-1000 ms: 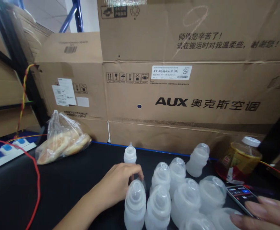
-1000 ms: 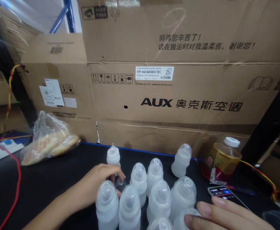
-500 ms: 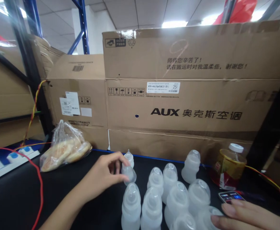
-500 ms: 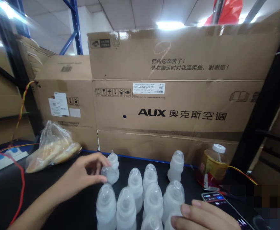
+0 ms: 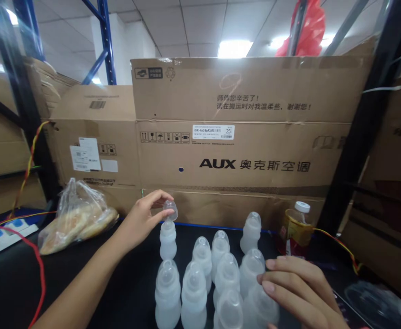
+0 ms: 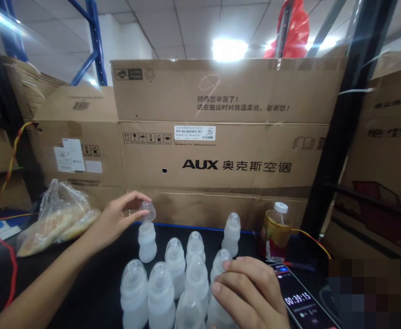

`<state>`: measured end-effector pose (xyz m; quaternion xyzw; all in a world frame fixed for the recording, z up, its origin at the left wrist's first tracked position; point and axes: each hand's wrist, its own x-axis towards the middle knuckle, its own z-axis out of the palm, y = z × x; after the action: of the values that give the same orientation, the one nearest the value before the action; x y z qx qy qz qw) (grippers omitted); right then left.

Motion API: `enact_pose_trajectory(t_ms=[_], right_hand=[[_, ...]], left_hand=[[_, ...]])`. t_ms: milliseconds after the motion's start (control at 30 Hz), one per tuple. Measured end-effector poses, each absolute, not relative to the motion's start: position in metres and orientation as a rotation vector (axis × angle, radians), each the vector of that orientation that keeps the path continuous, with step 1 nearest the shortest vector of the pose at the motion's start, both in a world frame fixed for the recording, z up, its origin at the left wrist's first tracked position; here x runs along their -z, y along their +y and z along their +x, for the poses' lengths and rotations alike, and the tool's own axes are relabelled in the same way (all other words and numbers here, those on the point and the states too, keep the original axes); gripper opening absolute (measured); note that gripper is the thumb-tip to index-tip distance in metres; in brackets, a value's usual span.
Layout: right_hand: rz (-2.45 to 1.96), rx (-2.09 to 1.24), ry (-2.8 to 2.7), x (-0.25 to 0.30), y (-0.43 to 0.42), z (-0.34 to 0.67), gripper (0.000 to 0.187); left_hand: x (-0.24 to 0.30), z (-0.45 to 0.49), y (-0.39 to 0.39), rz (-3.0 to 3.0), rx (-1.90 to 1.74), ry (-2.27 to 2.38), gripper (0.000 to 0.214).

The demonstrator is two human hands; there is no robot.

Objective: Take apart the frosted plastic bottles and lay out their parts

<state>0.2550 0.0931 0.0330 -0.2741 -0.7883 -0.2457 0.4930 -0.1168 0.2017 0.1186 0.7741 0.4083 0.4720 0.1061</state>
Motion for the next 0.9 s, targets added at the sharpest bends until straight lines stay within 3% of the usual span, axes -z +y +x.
enact_pose_trajectory(t_ms=[233,367,467,900], right_hand=[[-0.592,0.545,-1.916,-0.028,0.095,0.242,0.038],[-0.577,0.513,-1.950,-0.032,0.095,0.243,0.045],[-0.568,0.540,-1.939,-0.043,0.092,0.239,0.040],[-0.420,0.534,-1.892,-0.057,0.087,0.216,0.030]], left_hand=[[-0.078,-0.124,0.202,2.356,-1.320,1.237,0.013],[-0.060,-0.125,0.200,2.359,-1.307,1.243,0.031],[-0.043,-0.126,0.202,2.356,-1.330,1.243,0.042],[-0.018,-0.122,0.215,2.426,-1.415,1.269,0.038]])
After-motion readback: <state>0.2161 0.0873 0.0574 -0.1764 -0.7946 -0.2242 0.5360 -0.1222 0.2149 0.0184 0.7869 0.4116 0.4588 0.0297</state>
